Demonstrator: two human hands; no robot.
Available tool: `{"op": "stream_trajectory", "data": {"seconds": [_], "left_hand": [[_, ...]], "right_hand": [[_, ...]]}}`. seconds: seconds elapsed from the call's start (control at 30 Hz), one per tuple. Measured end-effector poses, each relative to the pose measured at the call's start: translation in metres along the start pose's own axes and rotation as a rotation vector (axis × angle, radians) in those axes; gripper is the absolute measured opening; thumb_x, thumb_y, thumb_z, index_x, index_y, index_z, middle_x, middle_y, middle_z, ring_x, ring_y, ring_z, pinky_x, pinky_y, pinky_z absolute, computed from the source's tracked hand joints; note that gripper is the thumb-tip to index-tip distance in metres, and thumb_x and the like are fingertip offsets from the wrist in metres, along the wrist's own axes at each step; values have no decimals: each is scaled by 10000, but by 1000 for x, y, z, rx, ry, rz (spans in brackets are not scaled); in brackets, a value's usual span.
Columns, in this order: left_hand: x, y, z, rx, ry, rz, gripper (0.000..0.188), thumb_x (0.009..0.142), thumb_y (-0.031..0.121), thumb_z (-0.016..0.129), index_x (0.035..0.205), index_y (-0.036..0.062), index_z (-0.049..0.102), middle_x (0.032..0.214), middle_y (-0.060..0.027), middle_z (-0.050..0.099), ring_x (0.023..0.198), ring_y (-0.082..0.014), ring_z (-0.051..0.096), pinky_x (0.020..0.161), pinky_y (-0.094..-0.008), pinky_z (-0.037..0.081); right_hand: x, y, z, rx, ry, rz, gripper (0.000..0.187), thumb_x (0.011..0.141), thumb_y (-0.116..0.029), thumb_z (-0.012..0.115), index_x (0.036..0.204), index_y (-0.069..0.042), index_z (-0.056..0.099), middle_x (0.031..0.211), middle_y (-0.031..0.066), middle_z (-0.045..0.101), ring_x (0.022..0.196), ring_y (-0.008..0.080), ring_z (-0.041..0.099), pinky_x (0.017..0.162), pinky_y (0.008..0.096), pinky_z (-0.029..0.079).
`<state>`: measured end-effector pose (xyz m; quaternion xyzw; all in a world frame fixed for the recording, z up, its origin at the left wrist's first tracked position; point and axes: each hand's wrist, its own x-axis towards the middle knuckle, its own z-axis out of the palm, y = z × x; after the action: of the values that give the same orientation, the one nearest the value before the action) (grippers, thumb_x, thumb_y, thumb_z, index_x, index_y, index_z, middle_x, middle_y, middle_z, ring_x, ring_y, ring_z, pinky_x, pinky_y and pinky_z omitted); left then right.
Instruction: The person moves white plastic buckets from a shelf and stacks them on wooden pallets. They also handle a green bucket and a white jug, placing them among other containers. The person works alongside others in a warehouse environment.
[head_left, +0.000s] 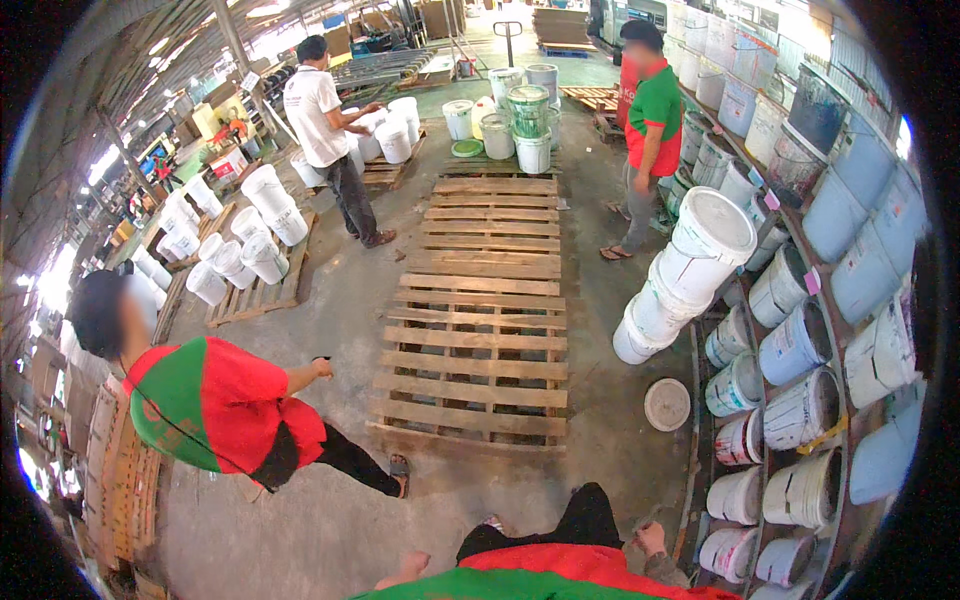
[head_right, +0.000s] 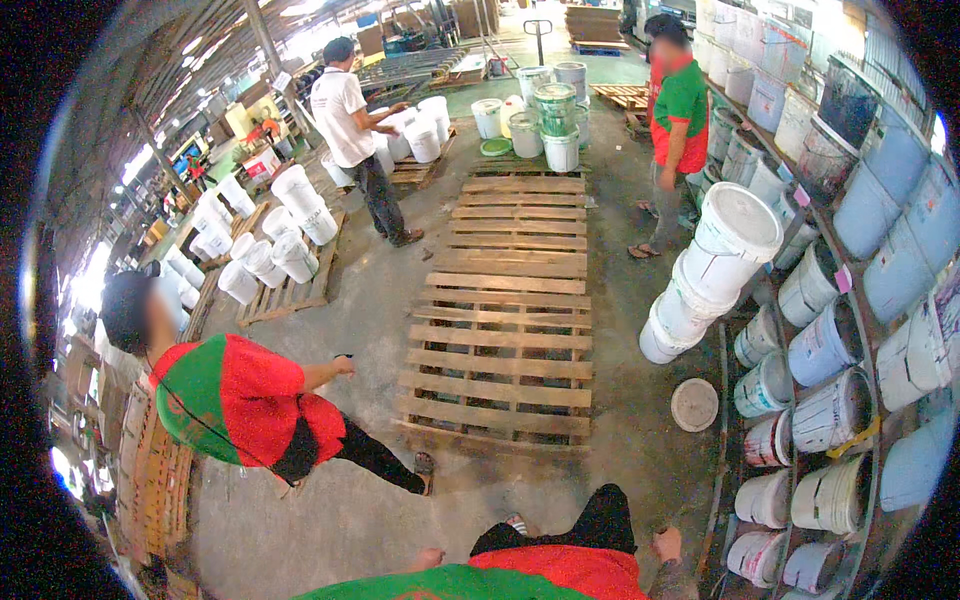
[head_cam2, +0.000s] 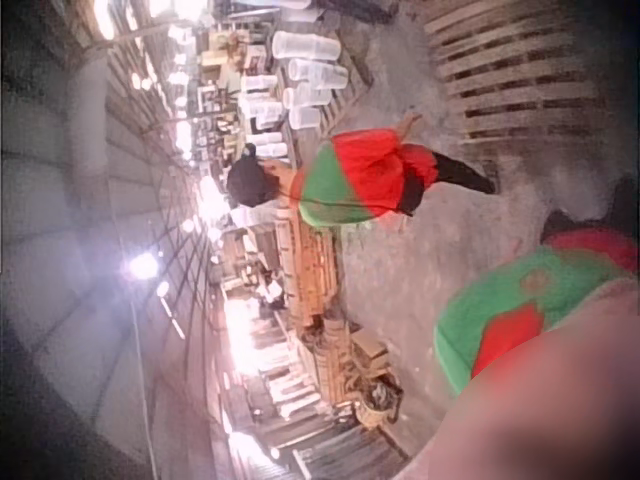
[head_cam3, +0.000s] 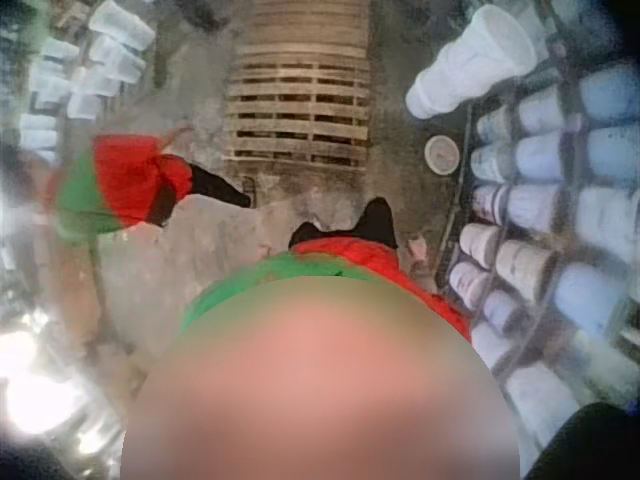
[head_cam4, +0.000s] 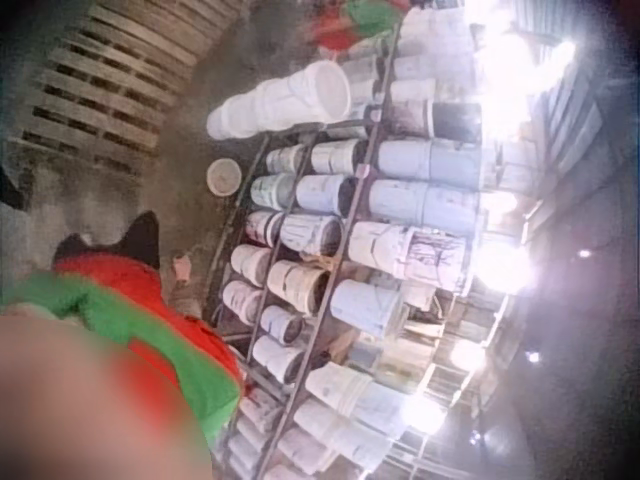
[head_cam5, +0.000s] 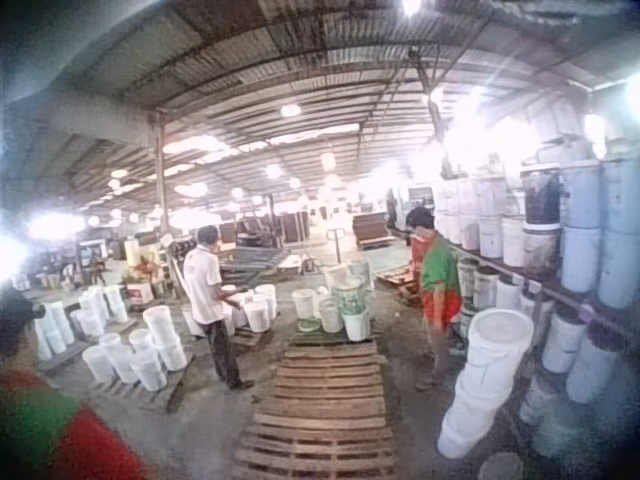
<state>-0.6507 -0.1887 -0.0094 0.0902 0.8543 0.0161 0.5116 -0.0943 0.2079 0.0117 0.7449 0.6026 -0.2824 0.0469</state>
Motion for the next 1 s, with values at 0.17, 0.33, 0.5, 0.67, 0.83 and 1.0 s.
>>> {"op": "stream_trajectory", "data": {"seconds": [0.17, 0.33, 0.5, 0.67, 0.83, 1.0], "left_hand": [[21, 95, -67, 168, 96, 183, 328, 855, 358, 538, 852, 95, 733, 970, -160, 715, 933, -341, 679, 818, -495, 519], [52, 273, -133, 79, 224, 179, 453, 952, 417, 469, 1149, 63, 670, 1174, -221, 656, 1123, -373, 612, 978, -478, 465], [16, 479, -149, -174, 468, 334, 413, 926, 383, 516, 1132, 58, 666, 1120, -201, 678, 1097, -387, 615, 944, -474, 484], [-42, 638, -143, -196, 572, 520, 390, 934, 396, 539, 1093, 67, 672, 1052, -195, 692, 1014, -372, 648, 882, -458, 511], [-30, 660, -121, -291, 483, 328, 433, 938, 437, 522, 1112, 73, 678, 1050, -201, 696, 1014, -371, 655, 891, -464, 509], [3, 595, -64, -224, 348, -88, 399, 915, 361, 474, 1098, 100, 714, 1137, -181, 684, 1091, -384, 632, 956, -471, 494]], "right_hand": [[41, -26, -28, 339, -26, 109, 309, 801, -300, 703, 852, 3, 668, 654, 156, 654, 578, 294, 673, 572, 461, 535], [198, -57, -53, 210, -375, 142, 390, 962, -346, 513, 938, 7, 675, 833, 206, 701, 709, 311, 697, 610, 441, 553], [369, -146, -116, -72, -400, -586, 384, 916, -334, 589, 967, 37, 672, 812, 181, 693, 734, 313, 680, 665, 440, 537], [489, -274, -199, 243, -271, -598, 294, 921, -246, 588, 930, 40, 658, 698, 108, 668, 576, 197, 650, 544, 350, 508], [581, -322, -249, 310, -313, -424, 281, 907, -234, 594, 958, 37, 650, 729, 134, 686, 585, 218, 658, 540, 351, 518], [631, -326, -216, -113, -360, -584, 300, 925, -269, 544, 913, 15, 642, 786, 187, 677, 775, 298, 682, 683, 433, 520]]}}
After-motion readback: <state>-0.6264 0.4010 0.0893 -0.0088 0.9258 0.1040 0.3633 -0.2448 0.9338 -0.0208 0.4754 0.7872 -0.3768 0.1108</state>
